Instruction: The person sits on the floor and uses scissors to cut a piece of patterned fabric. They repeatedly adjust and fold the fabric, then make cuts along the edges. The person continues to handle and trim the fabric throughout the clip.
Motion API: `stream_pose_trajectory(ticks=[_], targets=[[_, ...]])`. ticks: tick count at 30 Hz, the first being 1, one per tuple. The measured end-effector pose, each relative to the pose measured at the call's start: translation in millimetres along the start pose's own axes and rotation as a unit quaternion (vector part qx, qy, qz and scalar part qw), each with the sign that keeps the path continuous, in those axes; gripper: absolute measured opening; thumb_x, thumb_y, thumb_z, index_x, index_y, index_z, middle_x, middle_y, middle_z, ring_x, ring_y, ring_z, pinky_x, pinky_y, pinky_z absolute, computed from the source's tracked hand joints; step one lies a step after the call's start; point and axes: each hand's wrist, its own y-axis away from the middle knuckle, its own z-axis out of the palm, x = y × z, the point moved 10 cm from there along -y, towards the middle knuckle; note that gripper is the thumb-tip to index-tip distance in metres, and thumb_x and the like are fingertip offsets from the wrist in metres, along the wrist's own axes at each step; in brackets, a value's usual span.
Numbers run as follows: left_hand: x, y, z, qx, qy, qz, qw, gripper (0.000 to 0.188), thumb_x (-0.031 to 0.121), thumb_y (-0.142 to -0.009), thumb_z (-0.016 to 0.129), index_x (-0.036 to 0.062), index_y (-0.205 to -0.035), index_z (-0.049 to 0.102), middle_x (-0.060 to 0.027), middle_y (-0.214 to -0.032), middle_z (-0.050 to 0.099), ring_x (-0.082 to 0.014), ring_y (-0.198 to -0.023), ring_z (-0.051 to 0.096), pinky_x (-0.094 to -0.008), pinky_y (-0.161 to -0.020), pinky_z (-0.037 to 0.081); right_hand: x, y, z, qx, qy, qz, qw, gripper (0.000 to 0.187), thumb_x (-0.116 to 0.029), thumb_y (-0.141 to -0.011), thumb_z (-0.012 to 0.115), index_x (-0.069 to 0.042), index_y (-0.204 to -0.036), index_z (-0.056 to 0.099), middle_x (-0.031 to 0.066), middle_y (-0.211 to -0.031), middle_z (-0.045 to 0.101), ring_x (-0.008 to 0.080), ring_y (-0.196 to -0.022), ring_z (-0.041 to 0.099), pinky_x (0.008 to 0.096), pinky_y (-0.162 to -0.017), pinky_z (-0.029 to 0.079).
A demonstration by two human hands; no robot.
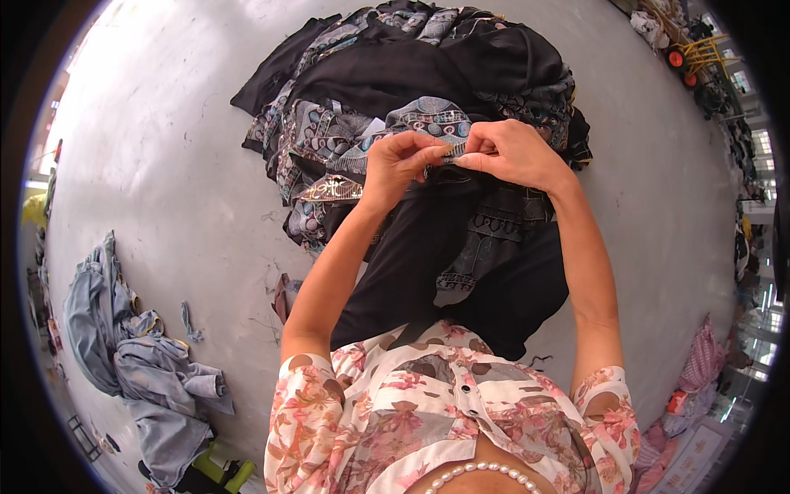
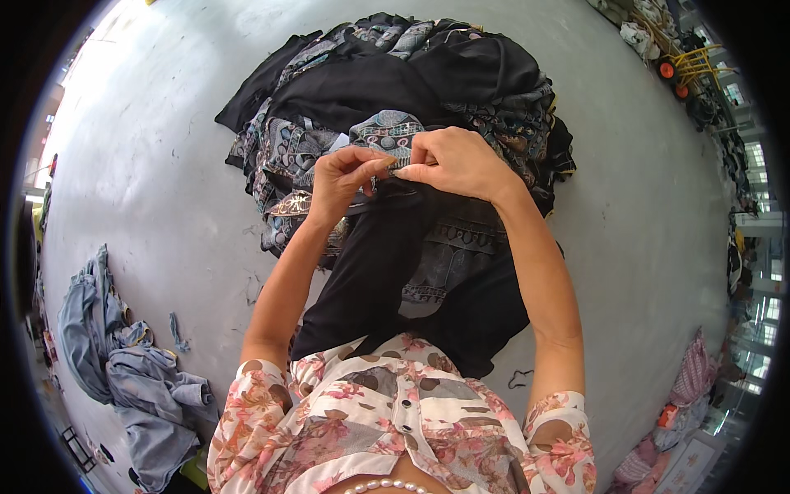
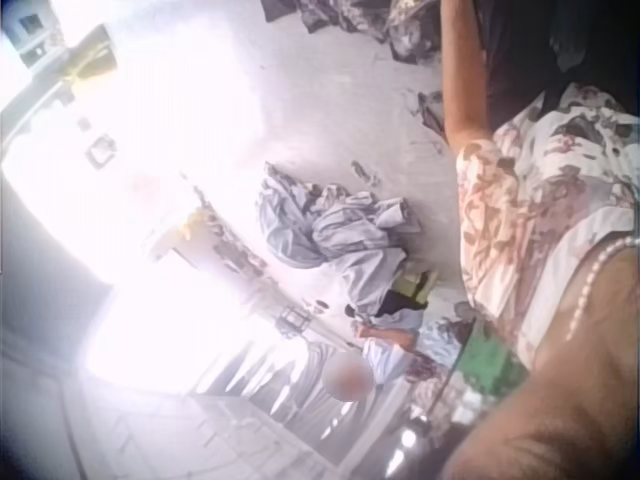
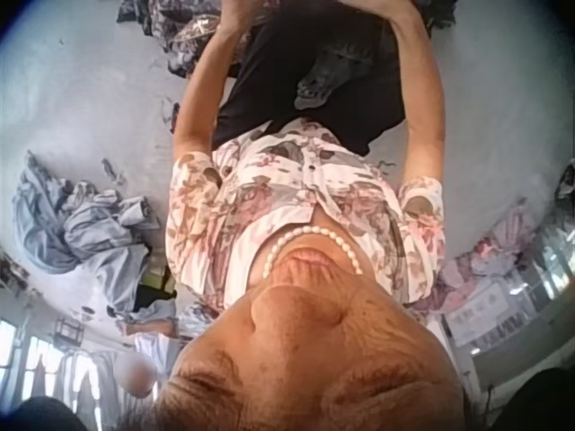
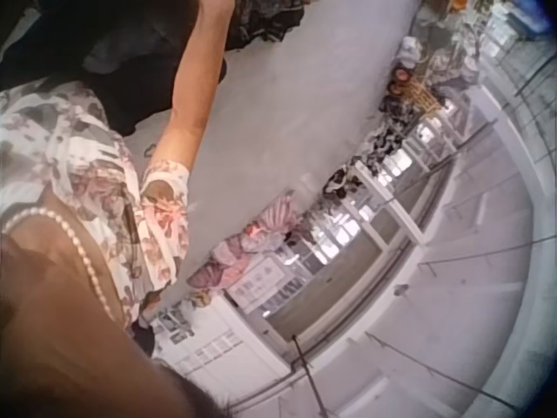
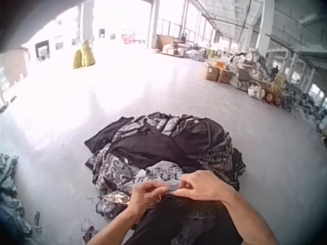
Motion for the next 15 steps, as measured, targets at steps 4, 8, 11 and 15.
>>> stream_pose_trajectory(ticks=[4,8,11,15], targets=[[2,-3,1,-0.016,-0.061,-0.012,0.998,0.009,0.009,-0.084,0.067,0.0019,-0.090,0.070,-0.0032,-0.083,0.068,-0.0056,-0.067,0.060,-0.0167,-0.049,0.043,-1,-5,6,-0.022,0.016,0.011,1.000,0.028,-0.030,-0.075,0.071,-0.003,-0.073,0.061,0.0083,-0.064,0.061,0.0209,-0.060,0.059,0.0324,-0.056,0.045],[2,-5,1,-0.019,-0.081,-0.017,0.996,0.007,0.008,-0.085,0.066,0.0022,-0.087,0.070,-0.0030,-0.080,0.068,-0.0056,-0.065,0.061,-0.0163,-0.049,0.042,1,-7,10,-0.025,0.022,0.017,0.999,0.028,-0.031,-0.074,0.071,-0.005,-0.072,0.060,0.0093,-0.067,0.062,0.0250,-0.064,0.061,0.0347,-0.058,0.047],[8,-4,-11,0.013,-0.061,-0.001,0.998,0.008,0.008,-0.086,0.064,0.0012,-0.086,0.069,-0.0044,-0.079,0.068,-0.0068,-0.066,0.062,-0.0175,-0.049,0.042,-1,-6,8,-0.019,0.021,0.027,0.999,0.027,-0.030,-0.074,0.072,-0.005,-0.074,0.061,0.0086,-0.068,0.063,0.0217,-0.062,0.061,0.0326,-0.058,0.046],[39,22,-90,0.198,0.000,0.062,0.978,0.011,0.012,-0.086,0.065,0.0009,-0.084,0.067,-0.0065,-0.077,0.069,-0.0108,-0.068,0.065,-0.0203,-0.054,0.045,29,12,-11,0.053,-0.075,0.091,0.992,0.025,-0.026,-0.075,0.073,-0.003,-0.080,0.063,0.0059,-0.068,0.064,0.0125,-0.060,0.060,0.0261,-0.060,0.045]])
